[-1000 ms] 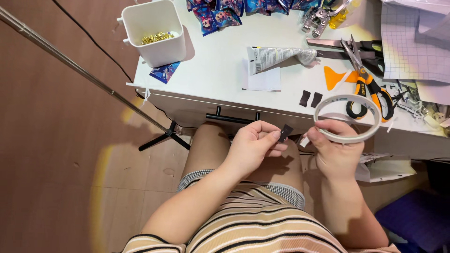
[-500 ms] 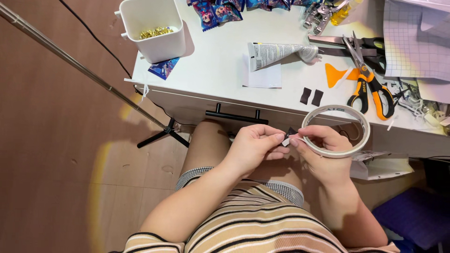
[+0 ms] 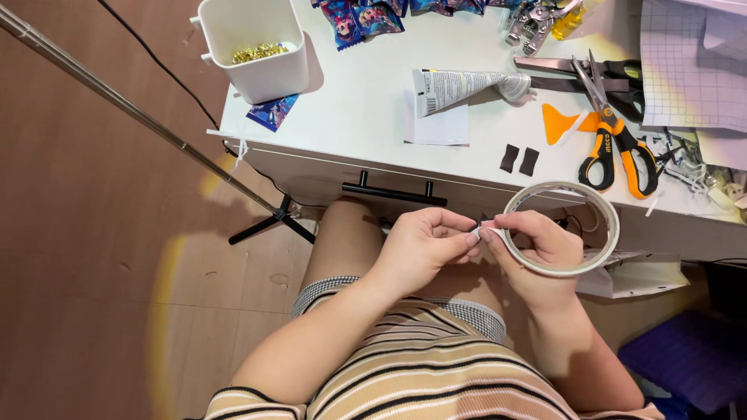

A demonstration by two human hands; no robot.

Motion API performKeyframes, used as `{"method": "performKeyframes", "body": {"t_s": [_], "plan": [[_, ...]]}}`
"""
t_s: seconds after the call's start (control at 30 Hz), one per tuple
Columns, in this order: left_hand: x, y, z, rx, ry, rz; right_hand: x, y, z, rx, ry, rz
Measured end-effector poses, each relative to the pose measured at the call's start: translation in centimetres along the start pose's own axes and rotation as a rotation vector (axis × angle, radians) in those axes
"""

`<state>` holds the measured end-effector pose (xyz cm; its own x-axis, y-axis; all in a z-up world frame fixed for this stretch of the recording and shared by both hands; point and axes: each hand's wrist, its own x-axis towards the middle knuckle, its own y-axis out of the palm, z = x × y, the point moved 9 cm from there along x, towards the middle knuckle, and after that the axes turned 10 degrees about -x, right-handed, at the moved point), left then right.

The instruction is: The person applies adhesive from a tube and double-sided tape to small pieces of paper and black strips.

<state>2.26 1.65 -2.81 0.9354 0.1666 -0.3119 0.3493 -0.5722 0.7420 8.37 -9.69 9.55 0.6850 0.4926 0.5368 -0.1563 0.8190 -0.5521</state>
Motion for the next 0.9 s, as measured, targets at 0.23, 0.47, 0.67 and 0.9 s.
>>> {"method": "performKeyframes", "body": {"t_s": [0.23,0.47,0.67,0.9], "plan": [[-1.0,0.7,-2.7,0.263,0.144,-0.065,-0.6,-1.0,1.1,-0.083,-0.127,-0.131],[-1.3,0.5,-2.7,0.395,0.167,-0.032,-2.0,0.7,-5.8,0.288,0.322,0.023],[-1.7,2.5,-4.4,0.549,0.212,0.04,-3.1,2.0,-7.5,0.487,0.344,0.084],[-2.6,3.3,-7.0,0.697,0.314,-0.004,-1.2,0.1,-2.7,0.09,0.039,-0.025]]}}
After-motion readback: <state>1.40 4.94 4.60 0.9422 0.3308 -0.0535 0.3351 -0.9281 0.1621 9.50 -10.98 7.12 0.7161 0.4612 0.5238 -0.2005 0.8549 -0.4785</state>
